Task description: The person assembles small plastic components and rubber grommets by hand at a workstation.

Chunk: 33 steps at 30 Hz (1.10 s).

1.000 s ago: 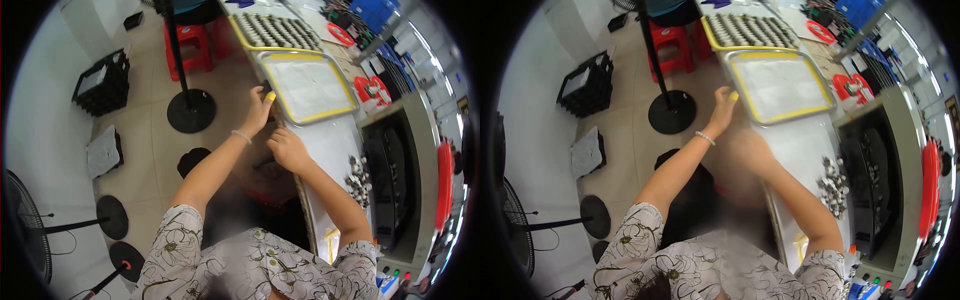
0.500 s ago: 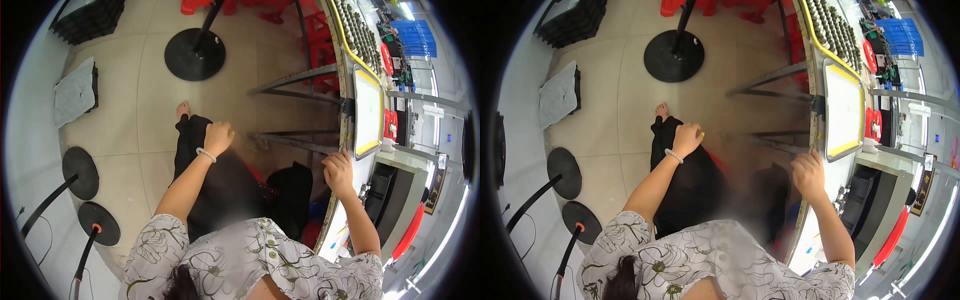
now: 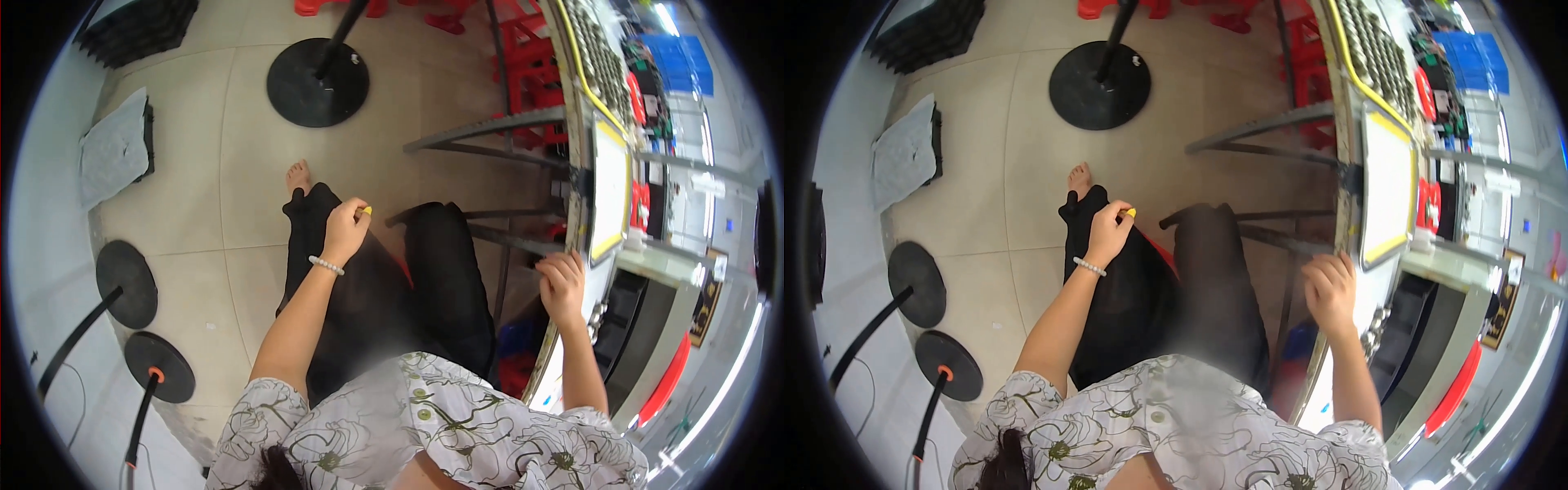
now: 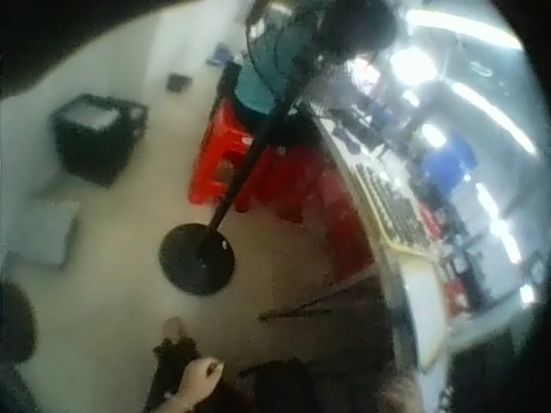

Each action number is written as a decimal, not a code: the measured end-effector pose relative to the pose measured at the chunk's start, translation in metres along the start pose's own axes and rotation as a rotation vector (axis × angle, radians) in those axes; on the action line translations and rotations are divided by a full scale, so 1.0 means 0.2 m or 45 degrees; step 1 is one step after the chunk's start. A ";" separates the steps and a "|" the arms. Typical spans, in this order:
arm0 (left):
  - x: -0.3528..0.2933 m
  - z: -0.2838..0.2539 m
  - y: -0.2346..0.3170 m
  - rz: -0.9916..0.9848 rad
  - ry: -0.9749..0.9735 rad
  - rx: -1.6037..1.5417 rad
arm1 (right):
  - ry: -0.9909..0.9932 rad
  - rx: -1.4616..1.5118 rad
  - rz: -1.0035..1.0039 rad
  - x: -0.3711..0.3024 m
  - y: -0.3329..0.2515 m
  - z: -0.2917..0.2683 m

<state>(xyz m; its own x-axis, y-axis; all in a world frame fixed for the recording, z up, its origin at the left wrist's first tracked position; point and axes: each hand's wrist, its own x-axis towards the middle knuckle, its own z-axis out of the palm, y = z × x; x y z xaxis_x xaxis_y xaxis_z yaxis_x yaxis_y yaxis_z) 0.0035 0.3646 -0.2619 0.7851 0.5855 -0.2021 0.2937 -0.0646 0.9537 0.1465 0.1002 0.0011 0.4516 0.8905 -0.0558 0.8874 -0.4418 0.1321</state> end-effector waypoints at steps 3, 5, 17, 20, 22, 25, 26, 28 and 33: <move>0.01 -0.06 -0.04 0.097 0.111 0.001 | 0.444 0.564 0.048 0.21 -0.20 0.11; -0.02 -0.15 -0.04 0.063 0.106 0.099 | 0.473 0.839 -0.009 0.50 -0.44 0.33; 0.20 -0.39 0.05 -0.305 -0.061 0.690 | -0.382 1.263 0.483 2.55 0.02 2.64; 0.27 -0.45 0.04 -0.432 -0.143 0.649 | -0.345 0.969 0.455 2.89 0.19 2.99; 0.32 -0.48 0.04 -0.557 -0.208 0.551 | -0.243 0.958 0.399 3.10 0.27 3.21; 0.42 -0.47 0.08 -0.675 -0.232 0.686 | -0.680 0.191 0.142 3.37 0.28 3.38; 0.43 -0.44 0.07 -0.644 -0.196 0.652 | -0.490 0.292 0.354 3.59 0.53 3.43; 0.46 -0.43 0.09 -0.731 -0.218 0.772 | -0.532 0.403 0.389 3.35 0.39 3.61; 0.41 -0.45 0.10 -0.673 -0.262 0.841 | -0.184 0.811 0.549 3.11 -0.01 3.10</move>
<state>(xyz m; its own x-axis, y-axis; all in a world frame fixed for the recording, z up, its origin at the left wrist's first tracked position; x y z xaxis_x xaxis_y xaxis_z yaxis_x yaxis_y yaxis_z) 0.0252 0.4847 -0.2391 0.5209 0.5178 -0.6786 0.8536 -0.3188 0.4120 0.4832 0.5879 -0.6473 0.7371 0.6224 -0.2630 0.4934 -0.7618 -0.4198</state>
